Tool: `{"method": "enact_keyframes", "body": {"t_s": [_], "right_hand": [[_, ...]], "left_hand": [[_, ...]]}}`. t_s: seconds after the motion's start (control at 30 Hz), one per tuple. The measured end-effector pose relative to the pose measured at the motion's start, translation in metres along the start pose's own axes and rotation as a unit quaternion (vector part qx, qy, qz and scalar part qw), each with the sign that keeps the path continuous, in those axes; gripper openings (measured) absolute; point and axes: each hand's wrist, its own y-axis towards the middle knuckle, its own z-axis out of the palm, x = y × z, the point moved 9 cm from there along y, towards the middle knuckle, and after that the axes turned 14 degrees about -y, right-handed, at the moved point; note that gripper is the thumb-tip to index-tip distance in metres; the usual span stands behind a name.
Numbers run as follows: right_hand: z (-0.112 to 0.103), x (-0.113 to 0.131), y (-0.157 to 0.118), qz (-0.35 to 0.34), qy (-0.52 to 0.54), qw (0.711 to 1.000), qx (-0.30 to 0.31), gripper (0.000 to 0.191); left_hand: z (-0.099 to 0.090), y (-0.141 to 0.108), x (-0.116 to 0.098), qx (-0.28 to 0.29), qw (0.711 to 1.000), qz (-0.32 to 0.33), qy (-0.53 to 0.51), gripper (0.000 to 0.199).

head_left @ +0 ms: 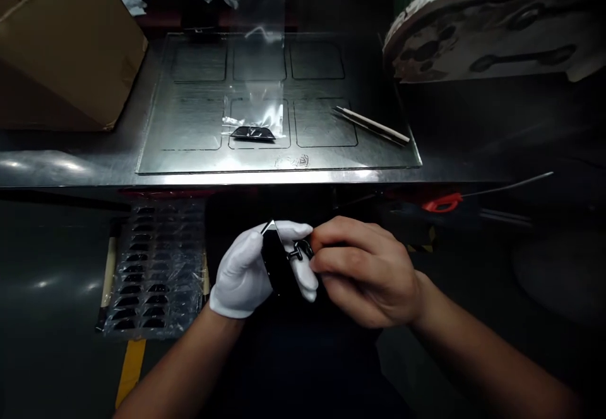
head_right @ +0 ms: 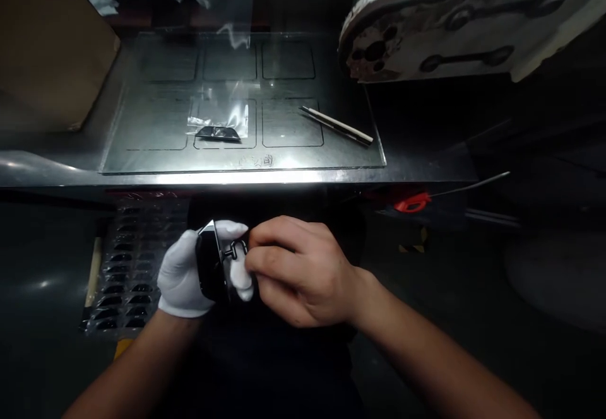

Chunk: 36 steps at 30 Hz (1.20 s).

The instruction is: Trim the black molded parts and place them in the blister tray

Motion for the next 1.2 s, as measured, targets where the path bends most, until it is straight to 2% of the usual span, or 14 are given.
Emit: {"method": "enact_keyframes", "body": {"t_s": [0.1,0.23,0.33,0.4,0.47,0.53,0.63,0.83,0.87,0.9,0.97,1.03,1.1,1.2], "right_hand": [[0.004,-0.004,-0.005,0.043,0.022,0.998,-0.025,0.02],[0.013,-0.011,-0.011,0.088,0.048,0.995,-0.014,0.022],[0.019,-0.02,-0.016,0.134,0.094,0.986,-0.008,0.018],[0.028,-0.035,-0.022,0.214,0.146,0.966,0.005,0.014],[0.041,-0.048,-0.031,0.304,0.216,0.927,0.031,0.015],[0.056,-0.054,-0.036,0.362,0.295,0.882,0.058,0.019],[0.068,-0.054,-0.035,0.391,0.371,0.839,0.074,0.022],[0.076,-0.051,-0.036,0.415,0.421,0.803,0.082,0.023],[0.074,-0.051,-0.037,0.415,0.416,0.806,0.071,0.022],[0.068,-0.052,-0.036,0.407,0.396,0.822,0.047,0.019],[0.045,-0.051,-0.029,0.341,0.307,0.888,-0.018,0.009],[0.024,-0.04,-0.02,0.227,0.194,0.952,-0.061,0.011],[0.017,-0.028,-0.016,0.131,0.113,0.984,-0.045,0.02],[0.021,-0.026,-0.019,0.084,0.049,0.995,0.006,0.023]], "left_hand": [[-0.003,-0.001,0.002,-0.009,1.0,-0.009,0.004,0.047],[-0.019,-0.006,0.006,-0.075,0.996,-0.034,0.019,0.048],[-0.023,-0.007,0.006,-0.085,0.996,-0.032,0.017,0.05],[-0.023,-0.006,0.007,-0.078,0.997,-0.029,0.011,0.049],[-0.022,-0.004,0.007,-0.068,0.997,-0.019,0.005,0.048],[-0.021,-0.004,0.006,-0.061,0.998,-0.011,0.0,0.047],[-0.022,-0.004,0.008,-0.056,0.998,-0.024,0.0,0.047],[-0.027,-0.008,0.012,-0.062,0.997,-0.038,0.012,0.05],[-0.03,-0.008,0.013,-0.072,0.996,-0.043,0.012,0.056],[-0.035,-0.009,0.015,-0.087,0.995,-0.049,0.013,0.064],[-0.044,-0.01,0.02,-0.121,0.99,-0.066,0.014,0.08],[-0.049,-0.012,0.023,-0.136,0.988,-0.078,0.006,0.088],[-0.048,-0.015,0.023,-0.12,0.989,-0.081,-0.013,0.086],[-0.041,-0.018,0.02,-0.078,0.994,-0.07,-0.014,0.066]]}}
